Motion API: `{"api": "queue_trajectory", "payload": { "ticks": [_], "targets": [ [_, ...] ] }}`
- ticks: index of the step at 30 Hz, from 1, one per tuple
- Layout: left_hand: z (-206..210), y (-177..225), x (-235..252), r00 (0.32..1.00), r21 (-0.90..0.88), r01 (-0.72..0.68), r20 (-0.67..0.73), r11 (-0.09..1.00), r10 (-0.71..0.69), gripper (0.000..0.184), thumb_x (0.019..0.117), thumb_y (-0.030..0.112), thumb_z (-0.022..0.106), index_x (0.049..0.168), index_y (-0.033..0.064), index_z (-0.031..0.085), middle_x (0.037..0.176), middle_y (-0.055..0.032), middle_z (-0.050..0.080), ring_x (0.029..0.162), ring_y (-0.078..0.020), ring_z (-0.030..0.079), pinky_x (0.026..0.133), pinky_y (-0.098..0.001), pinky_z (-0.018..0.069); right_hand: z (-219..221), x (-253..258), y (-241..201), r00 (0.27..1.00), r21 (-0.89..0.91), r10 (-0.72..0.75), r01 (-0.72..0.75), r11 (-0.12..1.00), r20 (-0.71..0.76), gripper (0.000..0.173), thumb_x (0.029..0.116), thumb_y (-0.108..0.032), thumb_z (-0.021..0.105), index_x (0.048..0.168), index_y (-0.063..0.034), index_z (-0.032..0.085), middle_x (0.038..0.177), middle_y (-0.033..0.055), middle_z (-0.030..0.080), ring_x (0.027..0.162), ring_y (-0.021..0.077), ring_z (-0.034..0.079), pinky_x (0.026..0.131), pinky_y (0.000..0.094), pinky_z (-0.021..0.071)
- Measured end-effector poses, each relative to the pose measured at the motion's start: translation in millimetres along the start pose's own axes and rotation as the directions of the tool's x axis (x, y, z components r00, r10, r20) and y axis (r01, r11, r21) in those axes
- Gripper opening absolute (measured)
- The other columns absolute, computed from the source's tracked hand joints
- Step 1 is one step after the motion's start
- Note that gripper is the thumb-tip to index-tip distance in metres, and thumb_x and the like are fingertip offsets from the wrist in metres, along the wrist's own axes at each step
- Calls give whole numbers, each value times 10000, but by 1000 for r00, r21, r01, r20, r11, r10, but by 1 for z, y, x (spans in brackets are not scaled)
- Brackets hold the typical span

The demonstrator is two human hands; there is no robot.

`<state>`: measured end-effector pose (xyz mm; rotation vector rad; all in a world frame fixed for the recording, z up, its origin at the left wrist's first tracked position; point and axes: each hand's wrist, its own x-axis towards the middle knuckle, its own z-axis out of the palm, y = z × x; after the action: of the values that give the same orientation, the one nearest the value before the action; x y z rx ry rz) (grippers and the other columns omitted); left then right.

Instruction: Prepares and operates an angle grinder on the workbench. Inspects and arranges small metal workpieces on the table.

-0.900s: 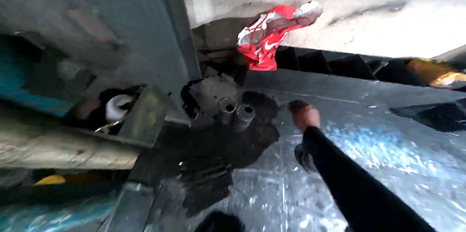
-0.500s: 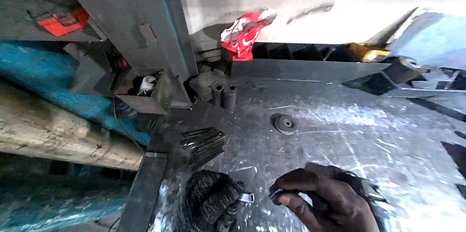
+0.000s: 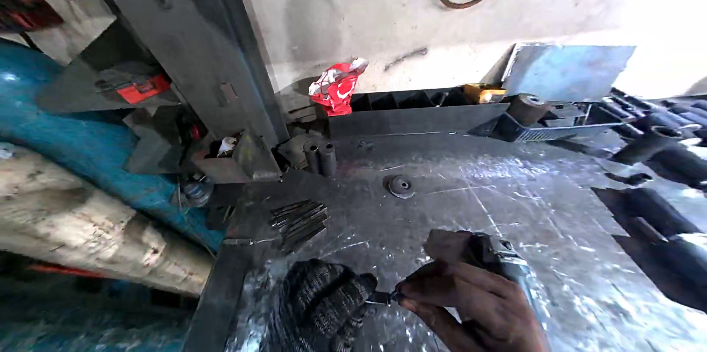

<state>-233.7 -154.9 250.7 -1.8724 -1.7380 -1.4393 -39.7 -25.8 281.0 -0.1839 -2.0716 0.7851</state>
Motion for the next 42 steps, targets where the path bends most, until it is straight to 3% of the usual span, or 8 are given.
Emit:
{"api": "queue_trajectory", "payload": {
  "ticks": [8, 20, 24, 27, 29, 34, 38, 42],
  "targets": [
    [3, 11, -5, 1000, -35, 28, 6, 999, -28, 237, 1003, 374, 646, 1107, 212, 784, 1065, -53, 772, 1017, -160, 719, 951, -355, 557, -6, -11, -13, 997, -178, -72, 72, 981, 5, 78, 971, -172, 718, 980, -98, 739, 923, 45, 736, 905, 94, 699, 810, 216, 570],
    [-14, 37, 24, 974, -12, 36, 223, 999, -33, 206, 971, 257, 669, 990, 108, 809, 981, -114, 777, 950, -259, 741, 905, -440, 572, -40, 17, -17, 911, -274, -114, 236, 932, 396, 228, 1051, -257, 554, 936, -135, 708, 830, 29, 689, 775, 153, 677, 678, 305, 562],
    [-19, 12, 23, 994, -40, -51, 98, 998, 54, 228, 1001, 365, 656, 1112, 217, 791, 1074, -74, 760, 1045, -178, 704, 1001, -370, 531, -39, 9, -7, 848, -244, -110, 269, 932, 518, 192, 1033, -238, 576, 929, -142, 705, 823, 34, 683, 736, 176, 686, 624, 350, 580],
    [-28, 6, 33, 997, -126, -35, 64, 991, 43, 248, 1018, 373, 629, 1121, 215, 790, 1145, -96, 762, 1105, -209, 710, 1059, -420, 523, -42, 7, 0, 934, -206, -62, 141, 968, 351, 170, 1026, -285, 621, 981, -163, 731, 898, 5, 721, 820, 112, 689, 724, 289, 576],
    [-26, 5, 34, 998, -133, -33, 55, 991, 41, 248, 1019, 375, 627, 1128, 221, 788, 1149, -99, 759, 1096, -209, 708, 1045, -423, 525, -42, 9, -9, 985, -98, -50, 67, 993, 165, 109, 992, -210, 689, 997, -111, 736, 954, 33, 735, 896, 87, 692, 805, 247, 575],
    [-16, 8, 32, 993, -126, -118, 12, 985, 121, 185, 1006, 295, 663, 1155, 222, 746, 1114, -76, 748, 1073, -174, 700, 1029, -382, 528, -19, 1, -23, 980, 3, -107, 109, 994, -168, 88, 966, -153, 726, 1005, -76, 713, 962, 34, 723, 960, 73, 697, 852, 212, 586],
    [-18, 10, 30, 987, 26, -160, 17, 987, 160, 191, 995, 368, 666, 1144, 264, 727, 1097, -28, 733, 1060, -123, 683, 1017, -334, 511, -12, 2, -24, 979, -68, -156, 148, 987, -134, 73, 978, -152, 706, 1015, -89, 709, 958, 41, 718, 939, 94, 690, 846, 225, 574],
    [-21, 19, 34, 987, -7, -158, 35, 987, 158, 169, 978, 290, 703, 1089, 186, 778, 1036, -108, 759, 1009, -193, 711, 986, -386, 530, -12, 2, -25, 981, -146, -177, 164, 976, -81, 78, 990, -164, 690, 992, -89, 707, 949, 47, 720, 934, 103, 688, 841, 220, 564]
  ]
}}
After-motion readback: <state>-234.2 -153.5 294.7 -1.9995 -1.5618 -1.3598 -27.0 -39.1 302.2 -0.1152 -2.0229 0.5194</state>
